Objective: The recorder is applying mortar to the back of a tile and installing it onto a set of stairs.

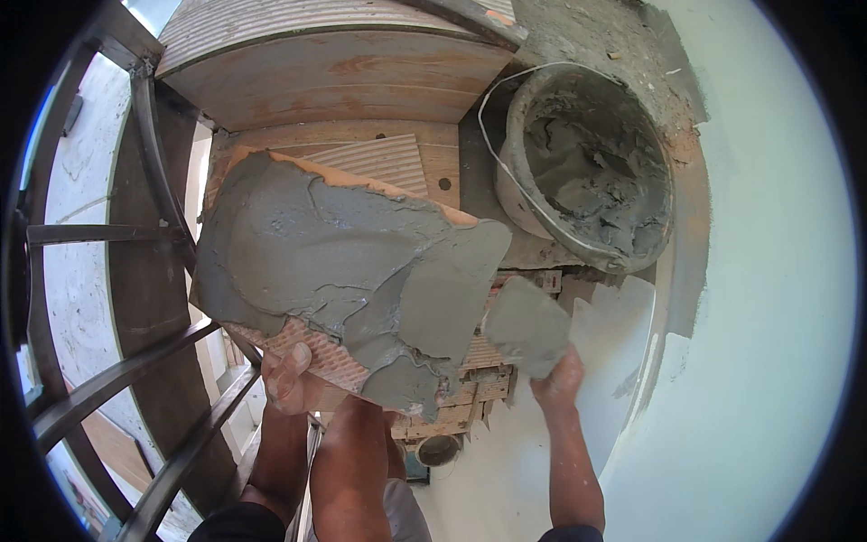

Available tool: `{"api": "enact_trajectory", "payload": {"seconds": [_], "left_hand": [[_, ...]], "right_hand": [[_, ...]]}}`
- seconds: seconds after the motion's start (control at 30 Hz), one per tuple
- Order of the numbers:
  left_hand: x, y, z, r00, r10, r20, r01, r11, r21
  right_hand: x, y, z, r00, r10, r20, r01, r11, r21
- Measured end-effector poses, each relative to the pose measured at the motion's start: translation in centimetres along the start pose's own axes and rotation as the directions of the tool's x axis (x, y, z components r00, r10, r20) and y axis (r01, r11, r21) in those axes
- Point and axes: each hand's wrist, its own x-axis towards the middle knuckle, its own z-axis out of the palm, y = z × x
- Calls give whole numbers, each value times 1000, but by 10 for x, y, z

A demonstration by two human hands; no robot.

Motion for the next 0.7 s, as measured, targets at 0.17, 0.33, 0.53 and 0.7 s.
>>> {"api": "enact_trajectory", "payload": {"seconds": [0.17,0.33,0.53,0.7], "left_hand": [[2,13,0,991,-48,-127,61,993,102],[7,11,-14,1000,4,7,-4,999,32],[0,11,2,996,-51,-73,63,982,177],[-6,11,6,984,-174,-27,174,942,288]], "right_hand": [[25,-77,-61,991,-15,133,21,999,-45],[81,-136,-113,928,-138,346,208,963,-173],[130,-193,-105,707,-275,652,526,821,-224],[174,-226,-60,620,-379,687,702,659,-270]]}}
